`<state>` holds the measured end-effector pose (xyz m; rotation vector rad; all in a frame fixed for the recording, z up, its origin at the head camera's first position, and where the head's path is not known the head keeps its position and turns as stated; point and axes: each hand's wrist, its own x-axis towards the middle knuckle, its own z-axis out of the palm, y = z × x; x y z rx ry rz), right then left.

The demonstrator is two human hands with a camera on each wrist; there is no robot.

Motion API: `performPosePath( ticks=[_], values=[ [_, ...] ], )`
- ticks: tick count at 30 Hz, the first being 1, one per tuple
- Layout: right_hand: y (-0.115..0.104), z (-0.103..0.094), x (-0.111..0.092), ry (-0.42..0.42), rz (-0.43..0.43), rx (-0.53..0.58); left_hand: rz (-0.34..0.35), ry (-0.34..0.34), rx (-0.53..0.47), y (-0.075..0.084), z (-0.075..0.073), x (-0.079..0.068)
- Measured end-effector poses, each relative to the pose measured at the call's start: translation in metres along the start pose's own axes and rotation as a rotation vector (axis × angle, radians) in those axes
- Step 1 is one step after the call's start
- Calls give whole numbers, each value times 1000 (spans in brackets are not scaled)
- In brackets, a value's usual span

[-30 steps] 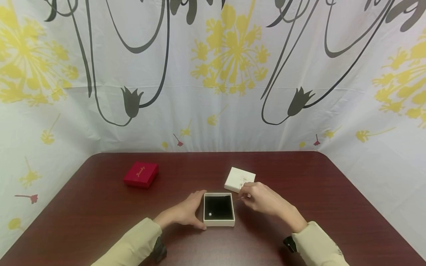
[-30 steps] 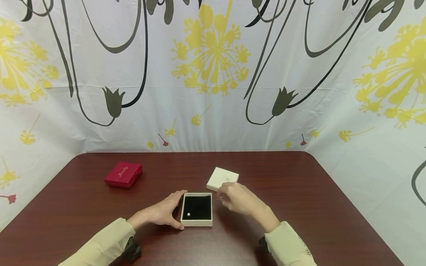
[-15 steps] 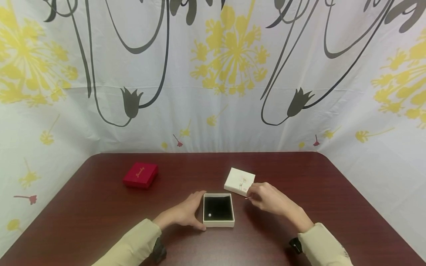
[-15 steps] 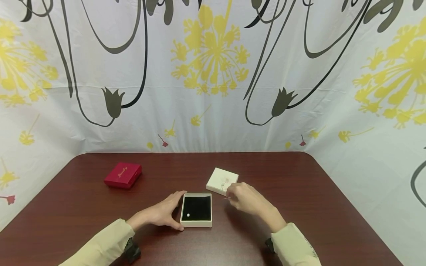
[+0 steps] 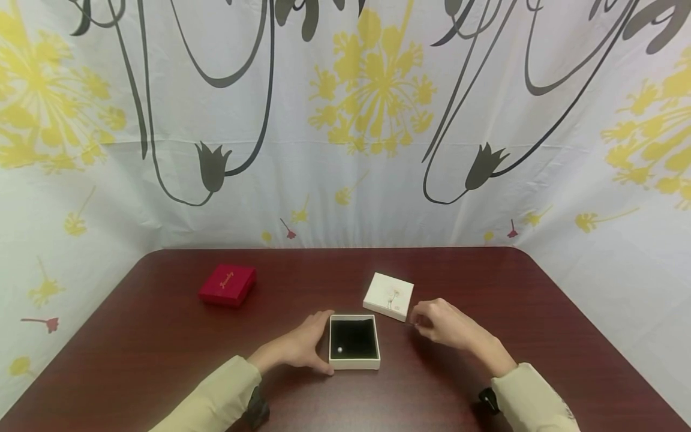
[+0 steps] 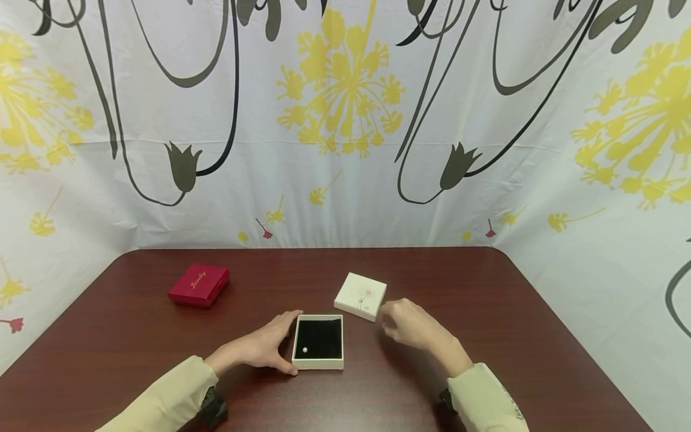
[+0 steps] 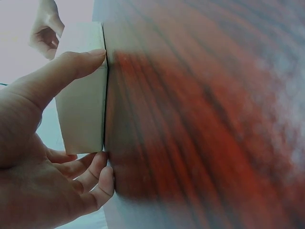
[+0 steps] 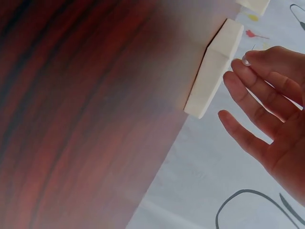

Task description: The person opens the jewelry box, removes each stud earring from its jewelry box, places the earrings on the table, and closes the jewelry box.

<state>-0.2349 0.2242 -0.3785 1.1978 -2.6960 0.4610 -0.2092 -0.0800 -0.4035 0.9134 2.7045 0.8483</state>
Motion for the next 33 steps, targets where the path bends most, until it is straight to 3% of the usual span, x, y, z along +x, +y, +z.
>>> performPosePath(
  ticks=[15,33],
  values=[
    [6,5,0,-117,48,-23,-7,-8,-5,-1,-1,0],
    [4,7,6,-170,60,-33,-1,-2,-5,0,-1,0]
  ],
)
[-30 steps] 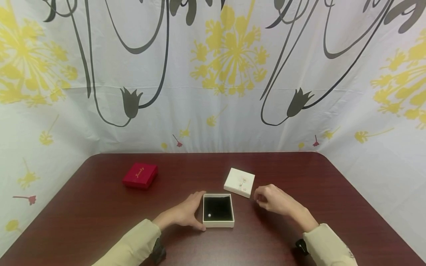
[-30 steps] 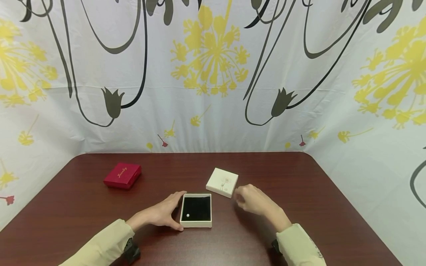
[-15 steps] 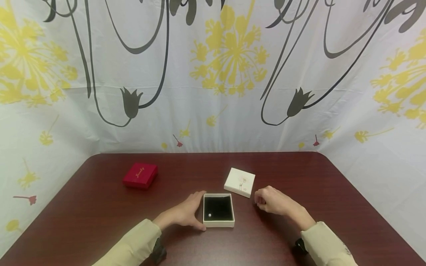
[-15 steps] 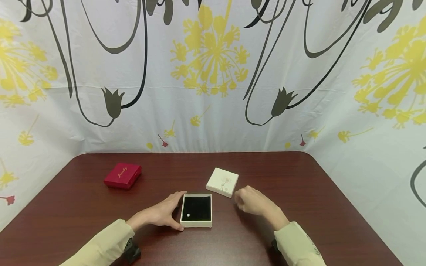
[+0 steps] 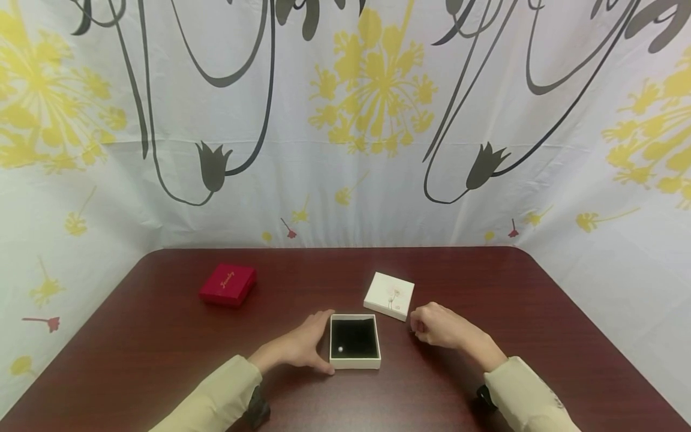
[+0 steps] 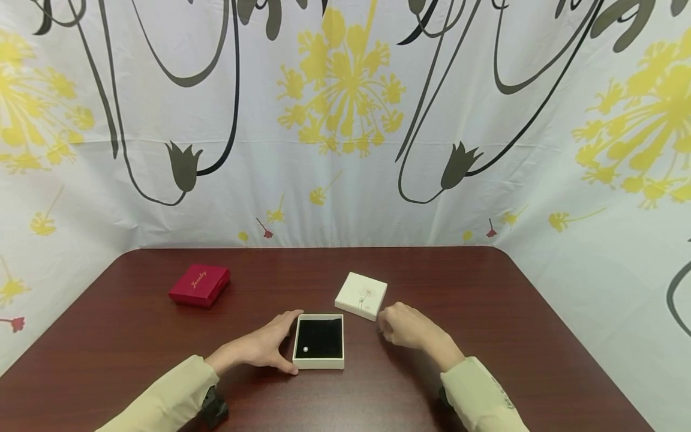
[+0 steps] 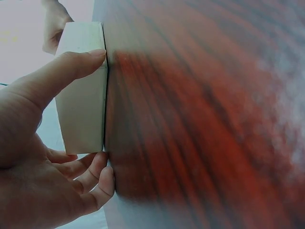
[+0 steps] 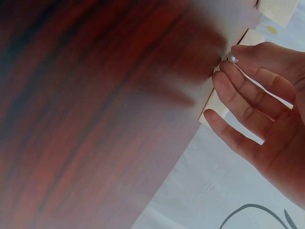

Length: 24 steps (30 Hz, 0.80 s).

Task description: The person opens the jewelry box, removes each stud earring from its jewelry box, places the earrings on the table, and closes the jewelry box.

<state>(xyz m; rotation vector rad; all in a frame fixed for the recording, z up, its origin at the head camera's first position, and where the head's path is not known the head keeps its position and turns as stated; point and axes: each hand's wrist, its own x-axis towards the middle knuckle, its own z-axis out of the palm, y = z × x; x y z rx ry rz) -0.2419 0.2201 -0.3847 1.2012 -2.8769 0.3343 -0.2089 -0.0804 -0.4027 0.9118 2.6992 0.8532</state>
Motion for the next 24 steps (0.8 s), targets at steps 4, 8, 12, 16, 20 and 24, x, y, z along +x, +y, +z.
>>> performPosePath(
  ticks=[4,8,12,16,20,24],
  values=[
    [-1,0,1,0,-6,-4,-2,2,4,1,0,0],
    [-2,1,2,-5,2,2,-2,0,5,0,0,0],
    [-3,1,3,-7,3,-7,2,0,4,-1,0,1],
    [-3,2,3,-8,-1,-19,-2,-1,7,-1,1,1],
    [-4,1,4,-10,0,-25,-1,-2,7,-1,1,1],
    [-5,0,4,-15,4,-28,3,-3,7,-1,0,1]
  ],
)
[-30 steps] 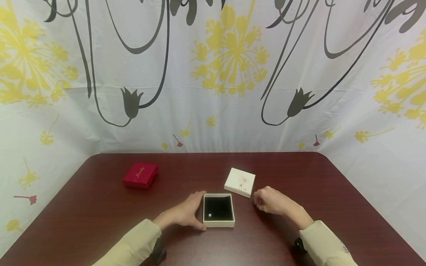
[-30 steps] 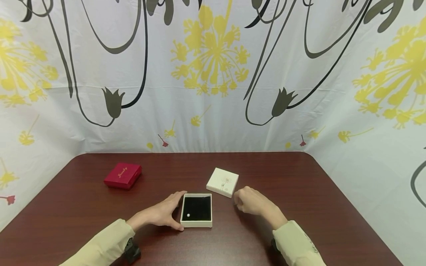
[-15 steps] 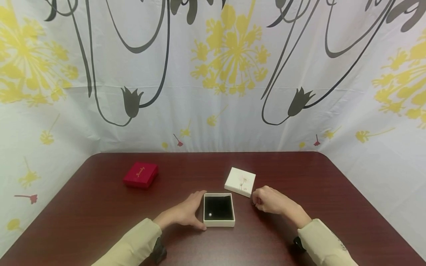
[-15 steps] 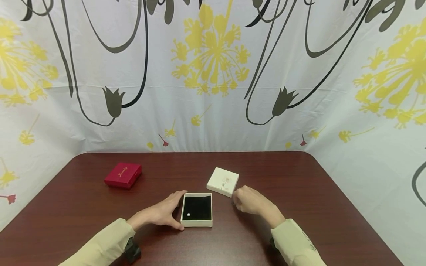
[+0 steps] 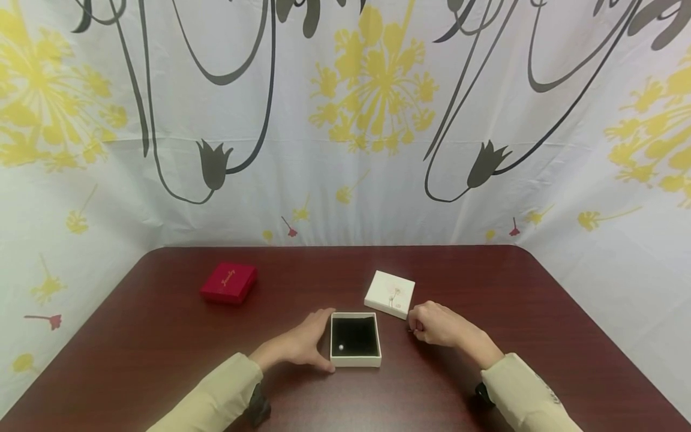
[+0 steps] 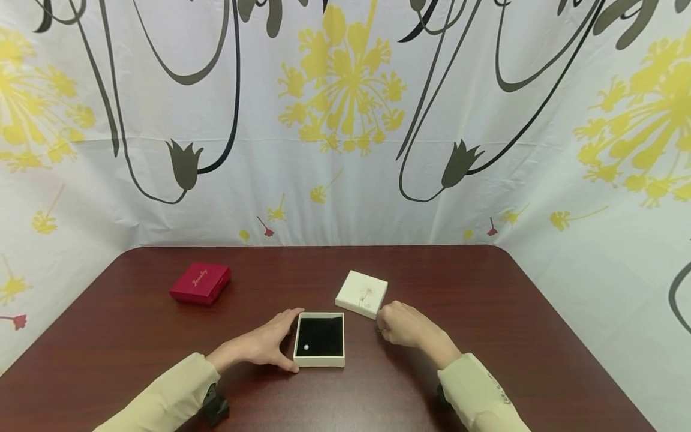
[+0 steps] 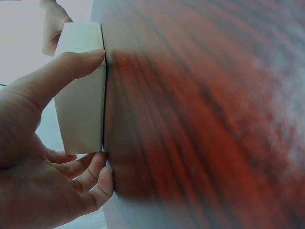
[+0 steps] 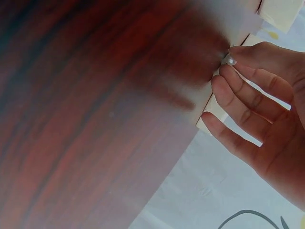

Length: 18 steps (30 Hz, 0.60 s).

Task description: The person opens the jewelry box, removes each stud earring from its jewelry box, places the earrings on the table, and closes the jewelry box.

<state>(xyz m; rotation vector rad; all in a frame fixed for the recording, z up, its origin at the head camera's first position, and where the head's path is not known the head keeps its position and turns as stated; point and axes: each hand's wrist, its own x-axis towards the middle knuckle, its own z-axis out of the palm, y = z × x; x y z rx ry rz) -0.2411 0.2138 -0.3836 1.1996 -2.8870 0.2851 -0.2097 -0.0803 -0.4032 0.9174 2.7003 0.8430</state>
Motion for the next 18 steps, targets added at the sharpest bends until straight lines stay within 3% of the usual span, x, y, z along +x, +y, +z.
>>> performPosePath(
  ticks=[18],
  values=[
    [-2,0,-2,9,-13,-21,-4,-5,-7,0,-1,0]
  ],
)
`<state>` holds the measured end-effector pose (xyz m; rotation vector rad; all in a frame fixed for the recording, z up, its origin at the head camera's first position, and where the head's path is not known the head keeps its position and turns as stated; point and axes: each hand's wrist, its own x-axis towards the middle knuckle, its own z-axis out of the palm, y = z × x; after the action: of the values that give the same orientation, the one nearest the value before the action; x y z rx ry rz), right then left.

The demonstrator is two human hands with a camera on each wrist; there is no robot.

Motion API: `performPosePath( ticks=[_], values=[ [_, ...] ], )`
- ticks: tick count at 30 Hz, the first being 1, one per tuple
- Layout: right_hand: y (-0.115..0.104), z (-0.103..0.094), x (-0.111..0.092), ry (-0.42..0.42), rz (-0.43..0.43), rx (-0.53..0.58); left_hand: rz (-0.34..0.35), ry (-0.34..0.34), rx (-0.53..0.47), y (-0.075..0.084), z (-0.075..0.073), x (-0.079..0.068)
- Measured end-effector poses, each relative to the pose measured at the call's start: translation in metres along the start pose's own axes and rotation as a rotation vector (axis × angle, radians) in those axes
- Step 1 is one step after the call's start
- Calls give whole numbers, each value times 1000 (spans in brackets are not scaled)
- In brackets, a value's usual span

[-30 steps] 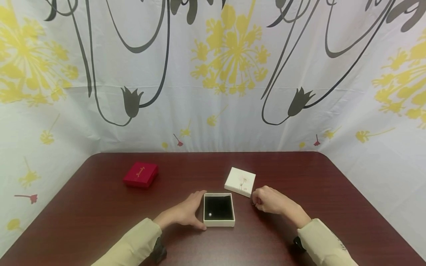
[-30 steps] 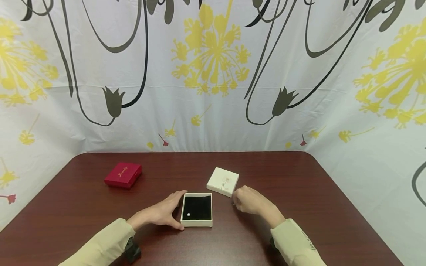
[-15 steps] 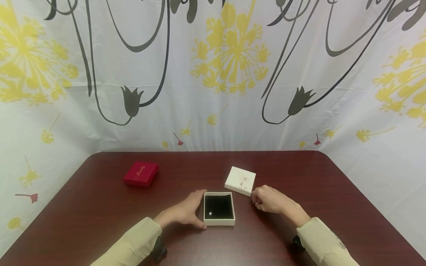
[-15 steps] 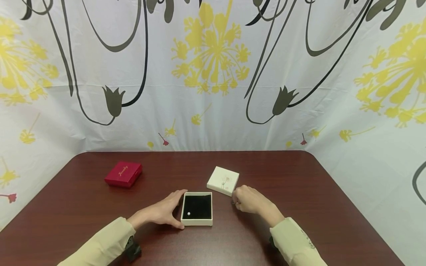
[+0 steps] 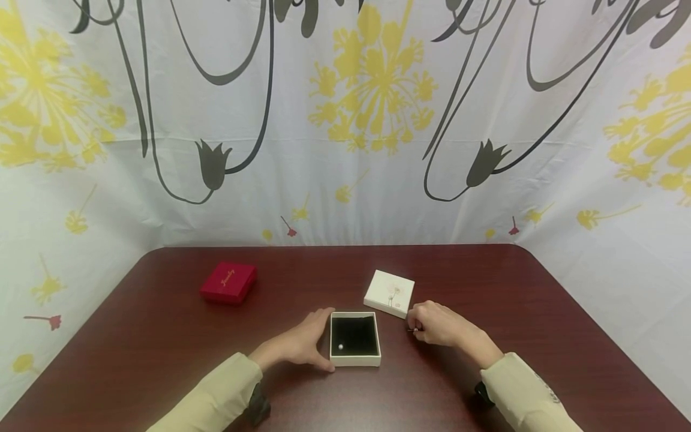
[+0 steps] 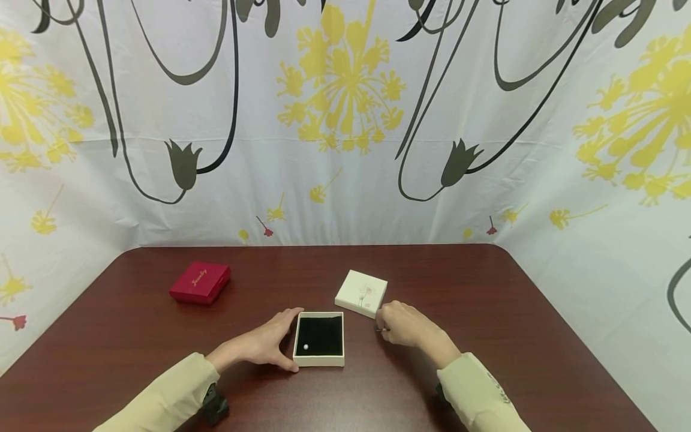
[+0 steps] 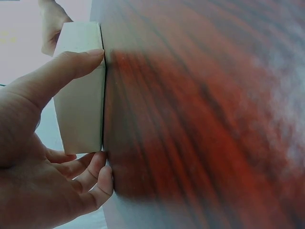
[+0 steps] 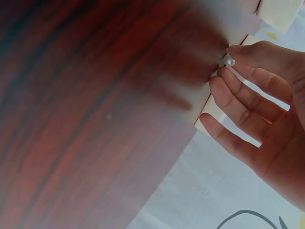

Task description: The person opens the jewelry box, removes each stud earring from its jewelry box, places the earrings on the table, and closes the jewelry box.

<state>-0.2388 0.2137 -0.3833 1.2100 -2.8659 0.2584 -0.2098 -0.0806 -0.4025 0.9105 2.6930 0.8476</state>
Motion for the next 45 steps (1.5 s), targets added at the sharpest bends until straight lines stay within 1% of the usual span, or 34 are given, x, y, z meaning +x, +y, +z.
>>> performPosePath(
  ticks=[10,18,22,27,33,37,42,45],
  values=[
    [-1,-1,-1,5,10,-8,-3,2,1,0,0,1],
    [-2,-7,-2,11,27,2,1,6,4,1,0,0],
    [-3,-10,-1,36,22,-23,3,6,9,1,0,0],
    [-6,-12,0,104,-27,-44,8,12,10,0,1,0],
    [-13,-13,2,146,-75,10,10,12,14,0,1,-1],
    [-18,-13,6,173,-100,16,1,9,22,0,1,0],
    [-24,-13,11,221,-150,30,9,16,22,1,0,0],
    [-27,-13,14,234,-181,51,17,17,11,1,0,-1]
  ],
)
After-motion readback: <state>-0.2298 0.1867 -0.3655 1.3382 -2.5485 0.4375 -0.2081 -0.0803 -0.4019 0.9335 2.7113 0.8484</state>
